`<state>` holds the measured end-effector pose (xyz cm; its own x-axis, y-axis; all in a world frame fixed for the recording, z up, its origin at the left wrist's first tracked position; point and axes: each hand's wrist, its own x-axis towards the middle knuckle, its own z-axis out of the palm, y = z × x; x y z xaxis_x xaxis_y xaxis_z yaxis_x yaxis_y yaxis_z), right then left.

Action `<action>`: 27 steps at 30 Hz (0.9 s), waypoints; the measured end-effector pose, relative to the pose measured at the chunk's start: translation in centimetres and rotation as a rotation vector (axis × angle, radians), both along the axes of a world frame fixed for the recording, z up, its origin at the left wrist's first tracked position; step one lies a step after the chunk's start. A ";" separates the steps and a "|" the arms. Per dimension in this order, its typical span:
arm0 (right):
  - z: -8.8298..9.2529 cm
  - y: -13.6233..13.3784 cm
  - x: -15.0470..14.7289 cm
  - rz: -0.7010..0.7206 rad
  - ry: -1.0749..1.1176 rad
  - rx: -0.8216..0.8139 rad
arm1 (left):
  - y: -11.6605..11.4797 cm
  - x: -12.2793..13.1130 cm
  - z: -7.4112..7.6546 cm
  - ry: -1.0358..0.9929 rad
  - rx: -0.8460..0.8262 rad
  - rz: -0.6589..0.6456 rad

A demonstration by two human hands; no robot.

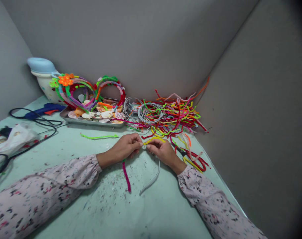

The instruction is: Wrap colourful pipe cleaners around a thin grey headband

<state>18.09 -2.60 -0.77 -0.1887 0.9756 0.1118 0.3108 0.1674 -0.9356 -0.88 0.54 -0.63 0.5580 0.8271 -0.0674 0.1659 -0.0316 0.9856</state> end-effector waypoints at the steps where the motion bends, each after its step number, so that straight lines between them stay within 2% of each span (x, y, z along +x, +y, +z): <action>1: -0.1 0.0 0.0 0.005 0.008 0.007 | 0.1 0.0 -0.1 0.002 -0.005 0.004; 7: -0.6 0.1 0.0 -0.011 -0.063 0.086 | 0.2 0.0 -0.4 -0.009 -0.003 -0.008; 13: 0.4 -0.2 0.2 0.028 -0.175 0.244 | 0.0 0.0 0.0 0.002 -0.002 -0.044; 16: 0.3 -0.2 0.1 0.028 -0.206 0.289 | -0.1 0.0 0.3 0.024 0.000 -0.060; 22: -1.0 -0.1 -0.1 -0.067 -0.213 0.295 | 0.2 -0.1 0.2 0.074 0.025 -0.044; 27: -0.6 -0.3 -0.4 -0.064 -0.178 0.247 | 0.4 -0.1 -0.1 0.096 0.053 -0.035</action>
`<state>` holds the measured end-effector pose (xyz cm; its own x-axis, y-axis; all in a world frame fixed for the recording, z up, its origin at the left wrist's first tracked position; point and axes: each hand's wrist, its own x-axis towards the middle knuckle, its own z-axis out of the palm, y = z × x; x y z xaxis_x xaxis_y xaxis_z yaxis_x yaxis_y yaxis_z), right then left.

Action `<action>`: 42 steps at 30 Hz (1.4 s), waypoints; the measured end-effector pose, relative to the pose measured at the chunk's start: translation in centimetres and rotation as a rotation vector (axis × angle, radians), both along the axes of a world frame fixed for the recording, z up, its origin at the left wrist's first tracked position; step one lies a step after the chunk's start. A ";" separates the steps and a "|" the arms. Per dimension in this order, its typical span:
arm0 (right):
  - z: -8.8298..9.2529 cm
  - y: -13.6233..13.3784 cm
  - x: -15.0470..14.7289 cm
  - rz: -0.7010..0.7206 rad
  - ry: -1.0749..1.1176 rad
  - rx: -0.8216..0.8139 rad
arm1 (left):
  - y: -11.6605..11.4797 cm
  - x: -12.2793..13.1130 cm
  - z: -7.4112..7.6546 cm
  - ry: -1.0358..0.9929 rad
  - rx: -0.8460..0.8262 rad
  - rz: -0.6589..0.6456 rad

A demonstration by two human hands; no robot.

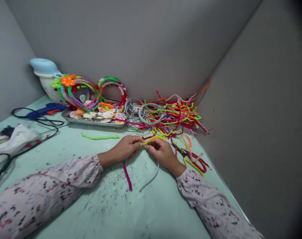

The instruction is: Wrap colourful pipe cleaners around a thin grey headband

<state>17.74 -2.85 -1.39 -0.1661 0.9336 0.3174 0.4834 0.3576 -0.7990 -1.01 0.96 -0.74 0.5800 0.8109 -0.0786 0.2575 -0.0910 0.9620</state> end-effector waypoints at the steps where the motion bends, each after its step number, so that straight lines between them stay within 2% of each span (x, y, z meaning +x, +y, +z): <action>1: 0.1 0.0 0.0 0.001 0.007 -0.003 | 0.0 0.0 0.0 -0.004 0.007 -0.002; 7: 0.1 0.0 -0.1 -0.001 0.005 -0.018 | 0.0 0.0 0.0 -0.017 0.029 -0.014; 17: 0.7 -0.1 0.0 0.029 -0.055 0.075 | 0.0 0.1 0.0 -0.017 0.015 -0.004; 34: -0.3 0.1 0.1 0.020 -0.047 0.117 | -0.1 0.2 0.0 -0.034 -0.035 0.012; 42: 0.2 -0.1 0.1 0.014 -0.113 0.190 | 0.0 0.1 0.1 -0.032 -0.053 0.014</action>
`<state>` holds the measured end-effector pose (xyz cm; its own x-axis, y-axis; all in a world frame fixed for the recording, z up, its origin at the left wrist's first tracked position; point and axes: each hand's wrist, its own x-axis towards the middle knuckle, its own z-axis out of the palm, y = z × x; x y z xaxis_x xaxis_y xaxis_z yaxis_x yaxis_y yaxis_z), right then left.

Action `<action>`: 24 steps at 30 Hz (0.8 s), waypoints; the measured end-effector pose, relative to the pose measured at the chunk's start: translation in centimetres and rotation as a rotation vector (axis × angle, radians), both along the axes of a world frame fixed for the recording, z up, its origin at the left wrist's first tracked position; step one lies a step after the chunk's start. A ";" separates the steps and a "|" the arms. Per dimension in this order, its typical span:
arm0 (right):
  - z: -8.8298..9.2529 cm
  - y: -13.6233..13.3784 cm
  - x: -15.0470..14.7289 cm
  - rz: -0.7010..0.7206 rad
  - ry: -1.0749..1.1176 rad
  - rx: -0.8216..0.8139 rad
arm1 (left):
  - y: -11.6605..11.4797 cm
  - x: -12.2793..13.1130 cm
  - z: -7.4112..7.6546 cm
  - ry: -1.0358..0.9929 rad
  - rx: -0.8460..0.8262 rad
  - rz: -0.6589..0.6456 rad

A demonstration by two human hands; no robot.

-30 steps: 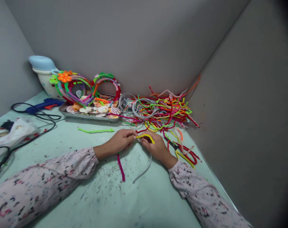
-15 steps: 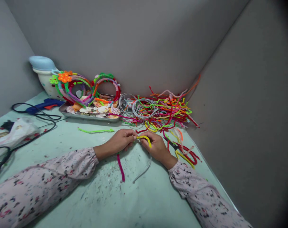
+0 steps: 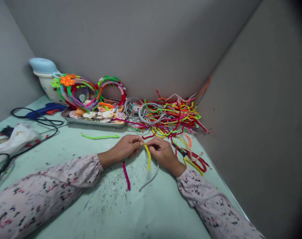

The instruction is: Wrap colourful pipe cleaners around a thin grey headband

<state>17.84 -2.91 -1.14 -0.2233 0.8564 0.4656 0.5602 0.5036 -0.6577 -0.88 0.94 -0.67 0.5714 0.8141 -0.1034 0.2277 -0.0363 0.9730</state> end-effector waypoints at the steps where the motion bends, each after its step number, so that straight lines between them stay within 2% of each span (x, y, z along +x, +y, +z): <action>1: 0.0 0.0 0.0 0.002 -0.005 0.005 | 0.0 0.0 0.0 0.002 0.000 -0.001; 12: 0.3 -0.1 0.1 0.059 -0.028 0.026 | 0.1 0.0 0.1 0.037 0.005 -0.004; 19: 0.3 0.1 0.2 0.077 0.179 -0.288 | -0.2 0.0 0.4 0.047 0.037 -0.020; 24: 0.3 0.4 0.0 0.069 0.241 -0.371 | -0.5 0.0 0.7 0.072 0.093 -0.042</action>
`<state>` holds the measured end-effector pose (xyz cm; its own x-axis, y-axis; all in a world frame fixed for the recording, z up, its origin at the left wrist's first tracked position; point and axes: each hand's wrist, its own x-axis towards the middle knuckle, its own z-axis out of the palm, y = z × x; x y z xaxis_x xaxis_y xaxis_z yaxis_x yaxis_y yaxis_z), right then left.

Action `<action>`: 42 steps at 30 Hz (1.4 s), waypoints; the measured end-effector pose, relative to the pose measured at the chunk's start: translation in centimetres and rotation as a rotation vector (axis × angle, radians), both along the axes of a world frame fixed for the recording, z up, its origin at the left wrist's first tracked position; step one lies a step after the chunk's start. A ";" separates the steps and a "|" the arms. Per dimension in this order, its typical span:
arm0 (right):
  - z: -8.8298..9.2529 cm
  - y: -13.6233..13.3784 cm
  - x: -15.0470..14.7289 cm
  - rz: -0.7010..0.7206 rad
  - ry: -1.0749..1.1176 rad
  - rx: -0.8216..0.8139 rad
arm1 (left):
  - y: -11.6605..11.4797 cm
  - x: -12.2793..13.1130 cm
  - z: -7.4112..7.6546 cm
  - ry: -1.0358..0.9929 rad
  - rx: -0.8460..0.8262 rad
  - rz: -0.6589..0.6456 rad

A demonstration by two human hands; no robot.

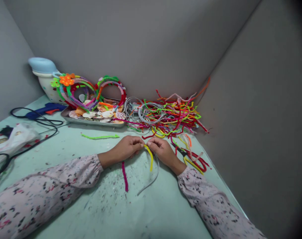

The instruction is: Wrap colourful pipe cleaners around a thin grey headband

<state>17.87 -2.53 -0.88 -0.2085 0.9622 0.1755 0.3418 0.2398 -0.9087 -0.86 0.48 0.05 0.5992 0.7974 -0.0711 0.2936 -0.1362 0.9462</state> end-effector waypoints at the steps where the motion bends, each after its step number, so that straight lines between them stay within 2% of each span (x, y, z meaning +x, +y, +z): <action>1: 0.0 0.0 0.0 0.002 0.005 -0.008 | 0.0 0.0 0.0 0.005 0.009 0.000; 13: 0.0 0.2 0.0 0.044 0.040 -0.083 | -0.2 0.0 -0.1 0.004 0.035 0.001; 25: -0.3 0.4 0.1 0.059 0.004 -0.090 | -0.2 0.1 -0.3 -0.089 -0.082 0.026; 42: 0.0 0.0 0.1 0.057 -0.120 0.019 | 0.2 0.0 -0.8 -0.101 -0.111 0.024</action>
